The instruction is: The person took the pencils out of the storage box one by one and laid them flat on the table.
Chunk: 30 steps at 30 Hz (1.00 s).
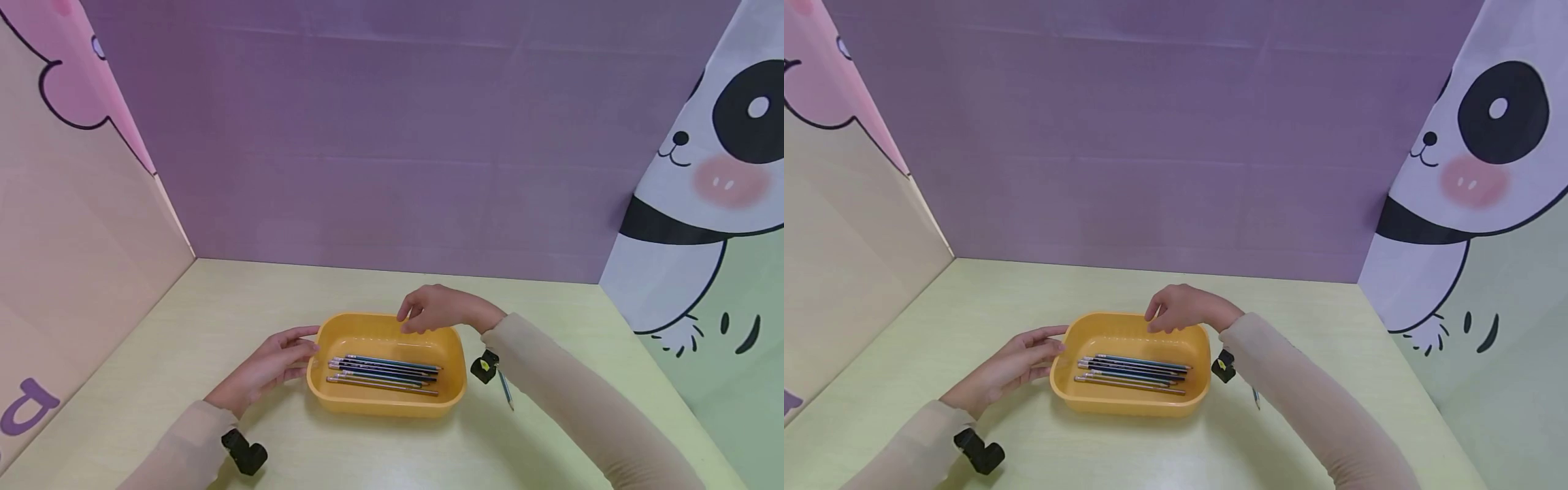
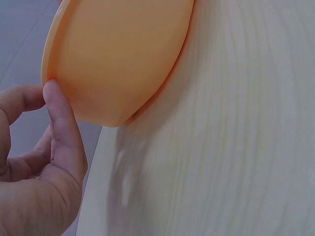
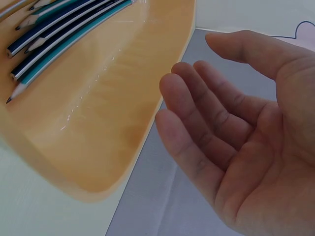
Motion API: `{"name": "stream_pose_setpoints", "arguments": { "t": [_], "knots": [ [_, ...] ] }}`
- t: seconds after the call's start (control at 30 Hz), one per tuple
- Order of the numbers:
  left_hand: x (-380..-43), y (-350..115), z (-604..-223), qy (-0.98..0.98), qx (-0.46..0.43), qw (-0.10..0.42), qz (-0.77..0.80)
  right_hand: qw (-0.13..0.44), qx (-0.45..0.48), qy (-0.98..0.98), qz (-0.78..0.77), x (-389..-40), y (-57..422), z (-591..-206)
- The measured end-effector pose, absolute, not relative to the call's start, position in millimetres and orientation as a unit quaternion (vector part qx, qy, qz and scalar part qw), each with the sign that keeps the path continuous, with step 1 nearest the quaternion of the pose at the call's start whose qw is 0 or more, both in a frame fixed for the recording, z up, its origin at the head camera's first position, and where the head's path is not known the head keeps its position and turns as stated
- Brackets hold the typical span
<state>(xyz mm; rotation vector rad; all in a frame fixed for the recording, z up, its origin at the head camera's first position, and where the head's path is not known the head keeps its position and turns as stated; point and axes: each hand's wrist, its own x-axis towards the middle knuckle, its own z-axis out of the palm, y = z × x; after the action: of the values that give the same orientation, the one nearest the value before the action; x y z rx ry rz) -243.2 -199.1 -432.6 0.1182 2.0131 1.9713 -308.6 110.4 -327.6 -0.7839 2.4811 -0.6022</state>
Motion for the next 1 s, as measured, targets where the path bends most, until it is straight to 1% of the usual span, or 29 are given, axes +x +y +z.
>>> {"name": "stream_pose_setpoints", "arguments": {
  "t": [0.17,0.73,1.0],
  "knots": [
    [-242,-199,-432,0.705,0.041,0.160,0.690,0.236,-0.294,0.901,-0.214,-311,103,-332],
    [-242,-200,-433,0.703,0.046,0.161,0.691,0.276,-0.306,0.890,-0.193,-315,75,-349],
    [-242,-200,-434,0.704,0.042,0.160,0.691,0.279,-0.305,0.894,-0.171,-313,66,-356]
  ]
}}
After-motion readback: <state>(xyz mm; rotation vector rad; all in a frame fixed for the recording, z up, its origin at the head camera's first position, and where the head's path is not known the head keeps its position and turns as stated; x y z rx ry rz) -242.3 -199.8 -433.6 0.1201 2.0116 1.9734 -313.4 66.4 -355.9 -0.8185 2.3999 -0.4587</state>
